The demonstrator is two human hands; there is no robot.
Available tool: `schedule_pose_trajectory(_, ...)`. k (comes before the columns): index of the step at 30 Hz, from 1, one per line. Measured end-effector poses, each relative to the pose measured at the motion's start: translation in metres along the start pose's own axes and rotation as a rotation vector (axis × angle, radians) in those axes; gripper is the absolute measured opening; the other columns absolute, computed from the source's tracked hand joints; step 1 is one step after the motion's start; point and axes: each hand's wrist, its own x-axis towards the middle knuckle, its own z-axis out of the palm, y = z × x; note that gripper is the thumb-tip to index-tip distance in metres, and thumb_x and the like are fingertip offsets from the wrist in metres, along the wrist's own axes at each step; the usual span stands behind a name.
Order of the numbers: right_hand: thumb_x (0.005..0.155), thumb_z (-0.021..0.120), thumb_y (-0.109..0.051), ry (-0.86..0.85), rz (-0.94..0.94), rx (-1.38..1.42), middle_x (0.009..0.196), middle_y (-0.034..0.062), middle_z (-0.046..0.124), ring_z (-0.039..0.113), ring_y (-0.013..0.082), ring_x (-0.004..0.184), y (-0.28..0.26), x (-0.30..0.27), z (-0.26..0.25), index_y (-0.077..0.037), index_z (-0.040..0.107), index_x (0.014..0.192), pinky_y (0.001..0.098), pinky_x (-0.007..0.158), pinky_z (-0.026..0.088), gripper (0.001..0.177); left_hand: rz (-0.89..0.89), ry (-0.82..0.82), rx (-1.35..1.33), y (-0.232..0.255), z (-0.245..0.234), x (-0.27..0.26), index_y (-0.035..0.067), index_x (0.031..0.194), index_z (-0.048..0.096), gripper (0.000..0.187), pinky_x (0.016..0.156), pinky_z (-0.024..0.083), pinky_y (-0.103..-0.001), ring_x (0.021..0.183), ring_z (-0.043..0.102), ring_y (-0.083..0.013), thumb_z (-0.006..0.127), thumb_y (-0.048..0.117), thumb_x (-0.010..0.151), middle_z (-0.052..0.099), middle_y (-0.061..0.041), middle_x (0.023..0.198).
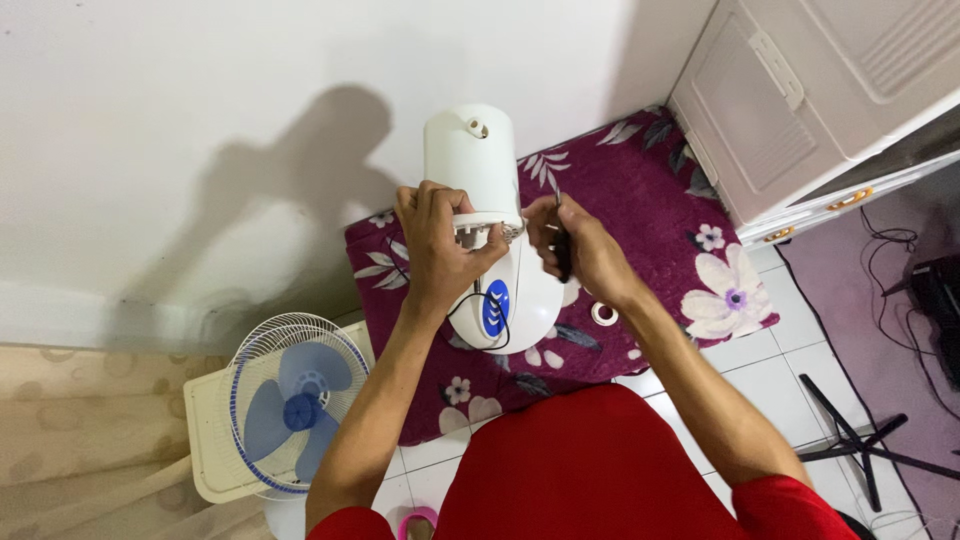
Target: The person uses a screwdriver to remove screws from the back of a white electric fan head, then detaches the head from the stand. The person continues to remove additional screws from the detached head and places the screwdriver on the table.
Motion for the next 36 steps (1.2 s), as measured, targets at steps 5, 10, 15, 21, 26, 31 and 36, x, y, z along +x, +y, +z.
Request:
schedule_pose_trajectory(5, 0.103, 0.043, -0.036, -0.118, -0.029, -0.564, 0.067, 0.0026, 0.066, 0.045, 0.0095, 0.045, -0.017, 0.000, -0.019, -0.012, 0.050, 0.133, 0.0274, 0.040, 0.036, 0.039, -0.016, -0.009, 0.028, 0.002, 0.002, -0.004, 0.008, 0.100, 0.051, 0.043, 0.090, 0.038, -0.047, 0.097, 0.041, -0.0247, 0.085, 0.027, 0.079, 0.047, -0.004, 0.096)
schedule_pose_trajectory(10, 0.106, 0.047, -0.032, -0.178, 0.044, -0.479, 0.063, 0.0024, 0.063, 0.044, 0.0094, 0.048, -0.019, 0.016, -0.016, -0.010, 0.050, 0.126, 0.0280, 0.044, 0.035, 0.030, -0.003, -0.017, 0.013, 0.001, 0.000, -0.002, 0.009, 0.100, 0.051, 0.044, 0.090, 0.038, -0.046, 0.097, 0.041, -0.0235, 0.085, 0.026, 0.079, 0.047, -0.004, 0.096)
schedule_pose_trajectory(15, 0.104, 0.057, -0.026, -0.236, -0.088, -0.460, 0.062, 0.0016, 0.062, 0.055, 0.0070, 0.057, -0.013, 0.019, -0.017, -0.010, 0.052, 0.125, 0.0271, 0.051, 0.039, 0.027, -0.032, -0.013, 0.001, 0.001, -0.001, -0.003, 0.008, 0.101, 0.051, 0.044, 0.091, 0.038, -0.046, 0.099, 0.041, -0.0250, 0.085, 0.023, 0.077, 0.048, -0.005, 0.098)
schedule_pose_trajectory(21, 0.099, 0.064, -0.022, -0.179, -0.017, -0.452, 0.060, 0.0023, 0.063, 0.047, 0.0055, 0.045, -0.017, 0.023, -0.021, -0.008, 0.061, 0.125, 0.0271, 0.040, 0.032, 0.029, -0.039, -0.017, -0.014, 0.005, -0.001, 0.001, 0.009, 0.101, 0.051, 0.044, 0.090, 0.038, -0.046, 0.098, 0.041, -0.0247, 0.086, 0.023, 0.077, 0.048, -0.004, 0.097)
schedule_pose_trajectory(26, 0.099, 0.066, -0.020, -0.179, -0.080, -0.441, 0.061, 0.0032, 0.067, 0.049, 0.0037, 0.044, -0.017, 0.024, -0.023, -0.008, 0.065, 0.123, 0.0253, 0.039, 0.032, 0.026, -0.039, -0.015, -0.014, 0.006, -0.003, 0.002, 0.009, 0.100, 0.051, 0.045, 0.090, 0.037, -0.046, 0.097, 0.042, -0.0248, 0.087, 0.024, 0.078, 0.048, -0.004, 0.096)
schedule_pose_trajectory(31, 0.098, 0.068, -0.017, -0.208, -0.107, -0.360, 0.062, 0.0040, 0.068, 0.049, 0.0039, 0.043, -0.013, 0.028, -0.024, -0.006, 0.066, 0.117, 0.0247, 0.038, 0.031, 0.022, -0.025, -0.018, -0.002, 0.005, -0.002, 0.002, 0.009, 0.101, 0.051, 0.045, 0.091, 0.036, -0.047, 0.097, 0.044, -0.0241, 0.086, 0.024, 0.077, 0.049, -0.003, 0.096)
schedule_pose_trajectory(36, 0.097, 0.068, -0.017, -0.217, -0.055, -0.370, 0.061, 0.0036, 0.068, 0.048, 0.0038, 0.042, -0.015, 0.031, -0.025, -0.006, 0.067, 0.116, 0.0247, 0.037, 0.029, 0.022, -0.012, -0.011, -0.013, 0.003, 0.000, 0.002, 0.010, 0.100, 0.052, 0.045, 0.089, 0.036, -0.047, 0.095, 0.044, -0.0236, 0.087, 0.027, 0.078, 0.048, -0.003, 0.094)
